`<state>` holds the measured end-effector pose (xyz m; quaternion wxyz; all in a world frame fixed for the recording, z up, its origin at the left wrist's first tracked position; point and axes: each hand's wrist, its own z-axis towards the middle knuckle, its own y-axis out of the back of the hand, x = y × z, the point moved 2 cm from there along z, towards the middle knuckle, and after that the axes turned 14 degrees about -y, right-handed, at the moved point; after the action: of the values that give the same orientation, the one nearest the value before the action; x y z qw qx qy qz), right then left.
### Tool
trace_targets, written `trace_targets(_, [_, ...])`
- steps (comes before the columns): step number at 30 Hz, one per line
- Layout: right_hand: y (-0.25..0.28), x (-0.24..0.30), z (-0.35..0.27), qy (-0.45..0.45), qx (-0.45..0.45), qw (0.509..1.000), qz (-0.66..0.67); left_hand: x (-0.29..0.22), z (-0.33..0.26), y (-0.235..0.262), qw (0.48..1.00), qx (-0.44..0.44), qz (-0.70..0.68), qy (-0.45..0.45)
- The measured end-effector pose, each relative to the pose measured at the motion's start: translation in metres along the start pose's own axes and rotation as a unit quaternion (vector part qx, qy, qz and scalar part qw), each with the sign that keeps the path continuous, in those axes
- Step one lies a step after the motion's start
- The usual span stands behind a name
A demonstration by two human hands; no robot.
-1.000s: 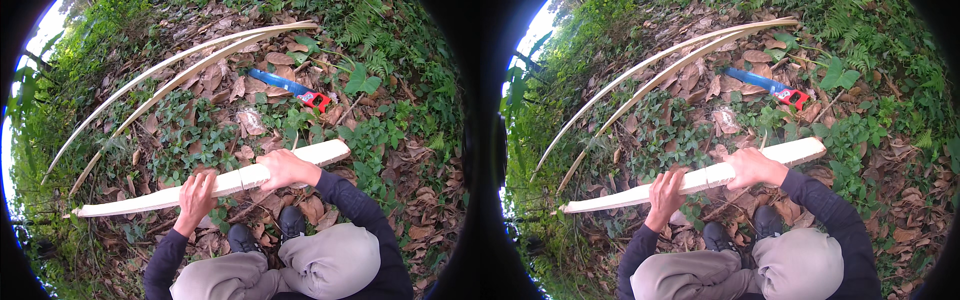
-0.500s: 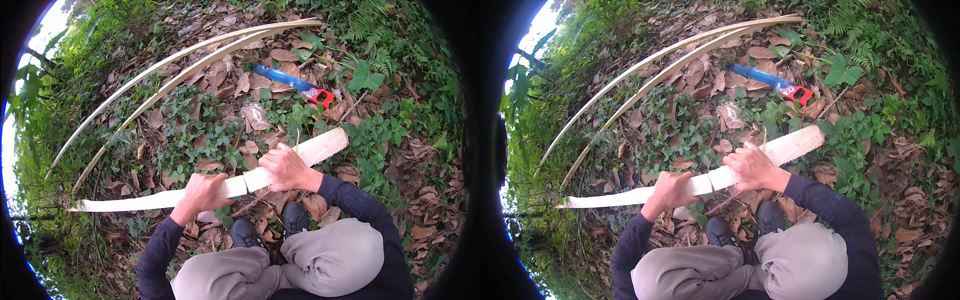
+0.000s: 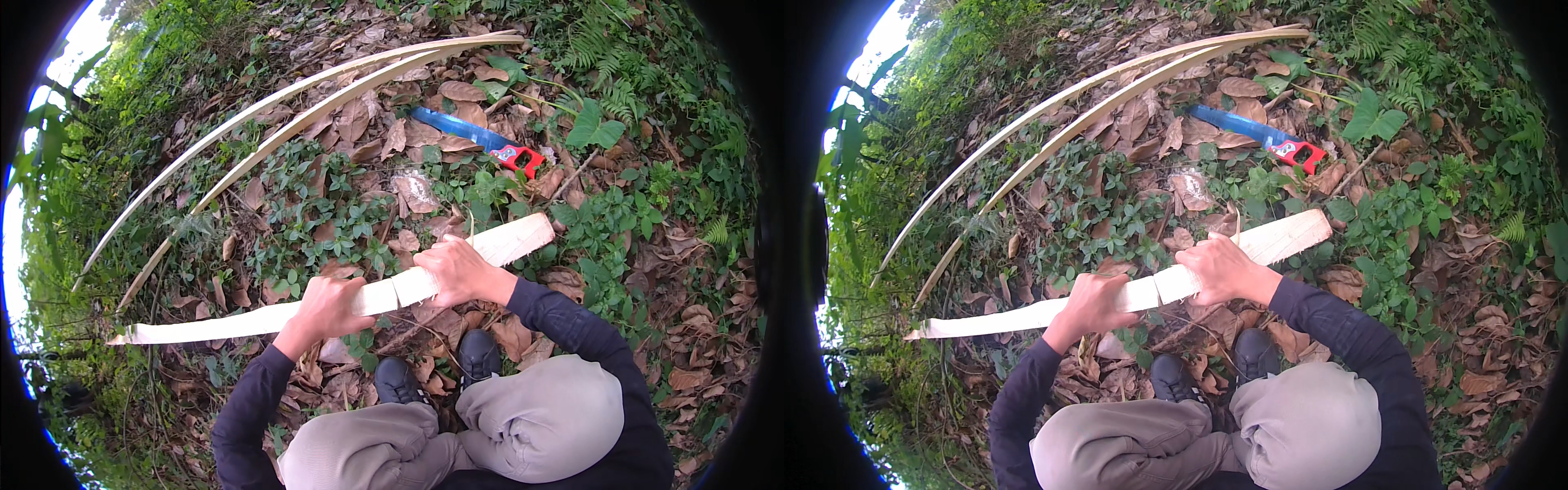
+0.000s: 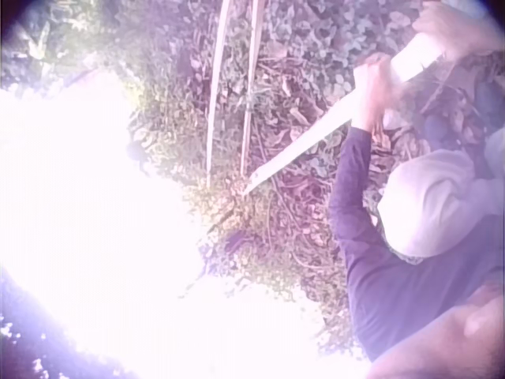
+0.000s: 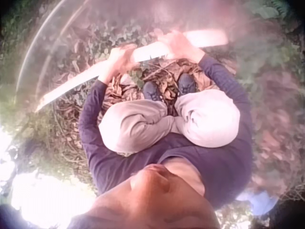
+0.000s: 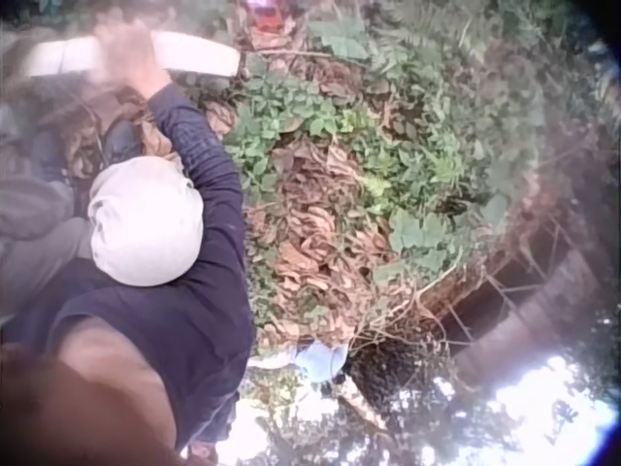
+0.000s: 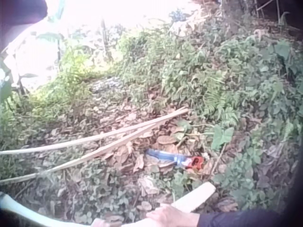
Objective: The person uses a red folding saw to cut a long, thin piece of light-colored wood lying on the forest floor. They hold the wood steady with their left hand while sawing with their right hand, eventually cutting through the piece.
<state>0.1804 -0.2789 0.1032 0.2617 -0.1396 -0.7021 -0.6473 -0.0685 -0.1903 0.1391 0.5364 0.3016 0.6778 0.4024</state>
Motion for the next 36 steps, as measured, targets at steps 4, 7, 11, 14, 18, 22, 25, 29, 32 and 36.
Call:
trace_targets(4, [0.008, -0.002, -0.003, -0.021, 0.025, 0.999, 0.013, 0.005, 0.002, -0.005, 0.999, -0.007, -0.023, 0.03])
trace_targets(7, [0.011, -0.001, -0.006, -0.024, 0.026, 0.999, -0.005, 0.0, -0.004, -0.013, 0.999, -0.004, 0.019, 0.037])
trace_targets(11, [0.022, 0.016, -0.002, 0.015, -0.021, 0.99, -0.138, -0.015, -0.01, -0.021, 0.988, -0.074, 0.121, 0.063])
trace_targets(14, [0.03, 0.029, 0.004, 0.033, -0.069, 0.978, -0.192, -0.015, -0.005, -0.011, 0.969, -0.159, 0.187, 0.039])
trace_targets(18, [0.016, 0.033, 0.01, -0.024, -0.14, 0.964, -0.223, -0.007, 0.006, 0.009, 0.974, -0.188, 0.069, 0.105])
trace_targets(22, [0.016, 0.03, 0.008, -0.071, -0.154, 0.968, -0.183, 0.008, 0.017, 0.002, 0.986, -0.093, 0.05, 0.132])
trace_targets(25, [0.021, 0.019, 0.011, -0.064, -0.117, 0.98, -0.147, 0.013, 0.019, -0.003, 0.987, -0.07, 0.114, 0.094])
trace_targets(29, [0.021, -0.01, 0.03, -0.026, -0.016, 0.992, -0.121, 0.019, 0.018, -0.008, 0.984, -0.103, 0.089, 0.11])
trace_targets(32, [0.014, -0.026, 0.034, -0.017, -0.018, 0.997, -0.067, 0.02, 0.024, -0.006, 0.986, -0.105, 0.088, 0.098])
trace_targets(36, [-0.005, -0.03, 0.035, -0.019, -0.015, 1.0, -0.02, 0.035, 0.018, -0.022, 0.987, -0.11, 0.09, 0.077])
